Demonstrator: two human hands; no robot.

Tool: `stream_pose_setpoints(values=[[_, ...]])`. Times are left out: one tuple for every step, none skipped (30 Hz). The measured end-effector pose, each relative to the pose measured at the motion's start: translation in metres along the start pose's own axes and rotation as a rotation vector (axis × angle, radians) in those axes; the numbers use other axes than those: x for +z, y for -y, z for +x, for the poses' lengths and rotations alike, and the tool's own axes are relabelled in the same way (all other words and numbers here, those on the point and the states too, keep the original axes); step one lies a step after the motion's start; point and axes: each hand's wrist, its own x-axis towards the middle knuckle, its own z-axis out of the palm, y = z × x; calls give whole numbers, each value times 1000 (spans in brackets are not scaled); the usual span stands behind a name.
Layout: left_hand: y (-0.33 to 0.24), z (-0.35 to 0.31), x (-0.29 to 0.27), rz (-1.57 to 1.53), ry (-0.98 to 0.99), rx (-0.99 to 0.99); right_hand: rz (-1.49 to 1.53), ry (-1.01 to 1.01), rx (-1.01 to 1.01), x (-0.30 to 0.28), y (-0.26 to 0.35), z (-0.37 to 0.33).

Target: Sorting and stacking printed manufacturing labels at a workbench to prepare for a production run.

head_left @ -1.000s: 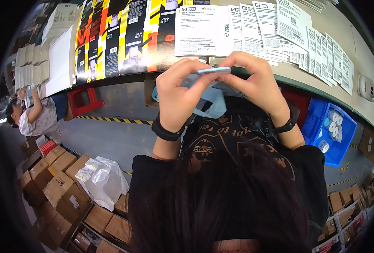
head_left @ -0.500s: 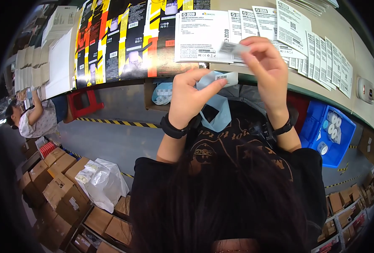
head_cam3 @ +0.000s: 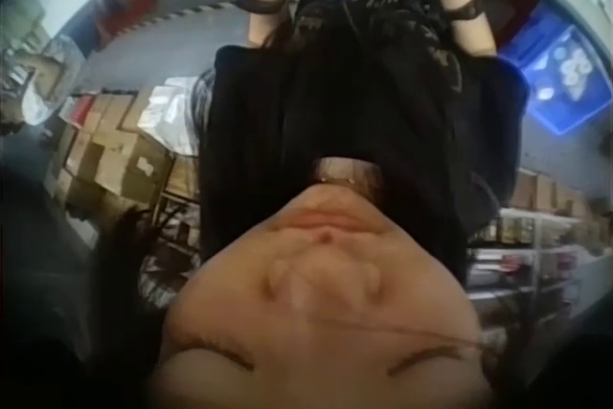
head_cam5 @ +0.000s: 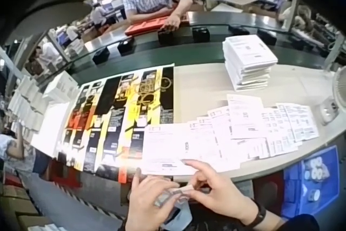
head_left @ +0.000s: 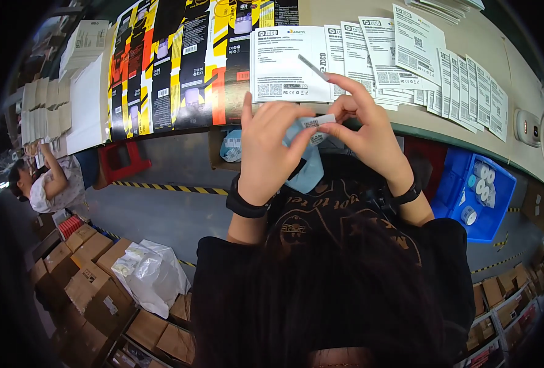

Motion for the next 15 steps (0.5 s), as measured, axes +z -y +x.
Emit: stream_pose_setpoints(values=[[2,0,-1,1,0,-1,1,2,0,1,0,0],[5,0,-2,2,22,-5,23,-30,-28,2,-1,1],[7,0,-2,2,46,-8,44,-62,-56,2,-2,2],[9,0,-1,2,69,-11,66,-95,-84,2,-3,2],[9,0,0,1,70,-11,66,-95,-83,1,-3,2],[10,-1,1,-51,60,-33,64,-106,-85,-1,-3,2],[10,-1,3,-103,50,-54,63,-117,-87,-2,-3,2],[10,-1,4,-156,41,-75,62,-128,-90,-3,-3,2],[10,-1,7,-156,43,-74,62,-130,-89,-4,-3,3],[9,-2,9,-225,31,-117,99,-138,-77,-4,-3,3],[9,-2,12,-295,17,-161,136,-144,-64,-4,-4,3],[8,-3,14,-364,4,-205,173,-149,-51,-5,-4,3],[7,-2,14,-364,4,-204,173,-149,-51,-5,-3,3],[5,-2,14,-394,60,-251,190,-178,-71,-6,-2,4],[3,-2,14,-424,116,-298,206,-206,-92,-7,-1,4]])
